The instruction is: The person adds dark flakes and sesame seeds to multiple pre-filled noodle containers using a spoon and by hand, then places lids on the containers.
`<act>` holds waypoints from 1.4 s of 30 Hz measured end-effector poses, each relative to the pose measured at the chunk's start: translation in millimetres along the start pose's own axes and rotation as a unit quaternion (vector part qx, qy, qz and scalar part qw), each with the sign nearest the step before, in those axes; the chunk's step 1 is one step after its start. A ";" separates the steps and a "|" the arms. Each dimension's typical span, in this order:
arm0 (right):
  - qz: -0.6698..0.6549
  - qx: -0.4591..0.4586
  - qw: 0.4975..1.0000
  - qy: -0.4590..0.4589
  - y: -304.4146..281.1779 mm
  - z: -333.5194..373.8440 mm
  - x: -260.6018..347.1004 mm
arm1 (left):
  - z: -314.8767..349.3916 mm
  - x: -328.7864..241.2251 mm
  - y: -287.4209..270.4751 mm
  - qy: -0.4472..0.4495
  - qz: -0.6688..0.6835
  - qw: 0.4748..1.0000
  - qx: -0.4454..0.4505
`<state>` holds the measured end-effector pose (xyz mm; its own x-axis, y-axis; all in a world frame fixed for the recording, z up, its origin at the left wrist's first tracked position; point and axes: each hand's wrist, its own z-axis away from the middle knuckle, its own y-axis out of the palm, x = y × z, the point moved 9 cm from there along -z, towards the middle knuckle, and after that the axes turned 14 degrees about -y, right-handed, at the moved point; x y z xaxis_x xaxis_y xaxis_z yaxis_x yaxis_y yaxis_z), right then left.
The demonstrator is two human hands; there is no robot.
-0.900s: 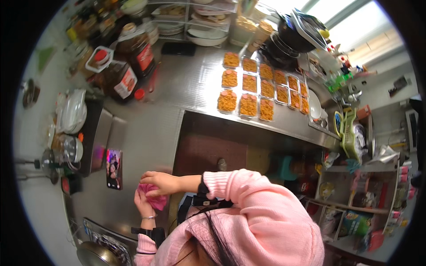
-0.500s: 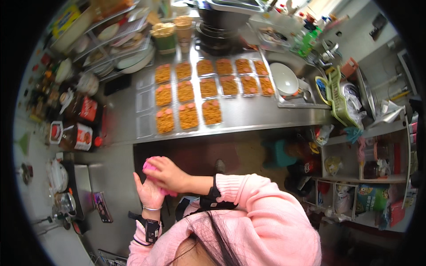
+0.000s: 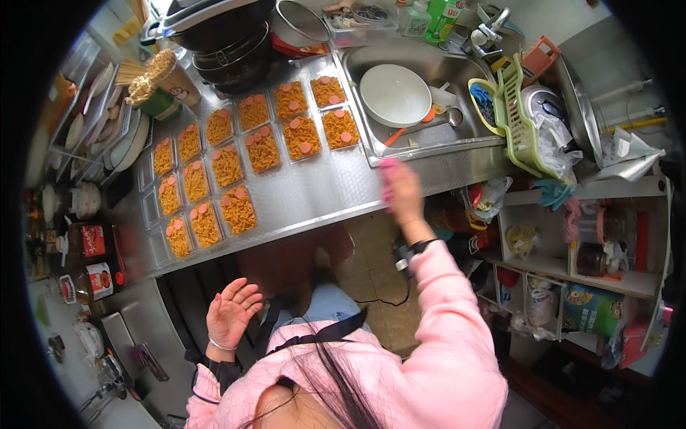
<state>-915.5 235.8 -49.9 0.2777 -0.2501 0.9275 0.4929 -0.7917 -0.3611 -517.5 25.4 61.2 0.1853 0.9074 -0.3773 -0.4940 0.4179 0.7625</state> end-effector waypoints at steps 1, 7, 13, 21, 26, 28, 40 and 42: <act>-0.103 -0.110 0.988 -0.011 -51.7 -5.7 -14.3 | 0.2 0.5 -3.1 0.006 -0.001 1.000 -0.016; 0.036 -0.356 0.933 0.030 -181.9 -6.6 -46.5 | 0.1 13.1 -9.5 0.013 0.020 0.998 -0.058; 0.348 0.006 0.903 -0.251 33.3 9.5 71.5 | -8.2 14.7 2.2 0.015 0.011 0.998 -0.066; 0.383 -0.039 0.919 -0.081 98.8 -35.9 56.1 | -0.3 14.9 5.1 0.036 -0.002 0.997 -0.071; 0.306 0.080 0.873 -0.371 148.4 63.4 122.5 | -13.9 15.5 10.5 0.018 -0.018 0.998 -0.052; 0.270 0.063 0.861 -0.426 110.5 76.5 127.8 | -15.8 10.1 14.3 0.024 -0.031 0.998 -0.044; 0.566 -0.063 0.814 -0.118 -206.0 -38.9 -45.0 | 18.7 0.7 -12.2 0.074 0.012 0.990 -0.122; 0.297 -0.123 0.943 -0.089 -225.6 -52.7 -84.3 | 28.1 -2.9 -17.1 0.103 -0.006 0.984 -0.143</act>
<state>-1093.5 406.0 -41.5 0.5897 -0.6102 0.5291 0.0055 -0.6520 -0.7582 -485.7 16.8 64.1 0.0319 0.8617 -0.5064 -0.7165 0.3730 0.5895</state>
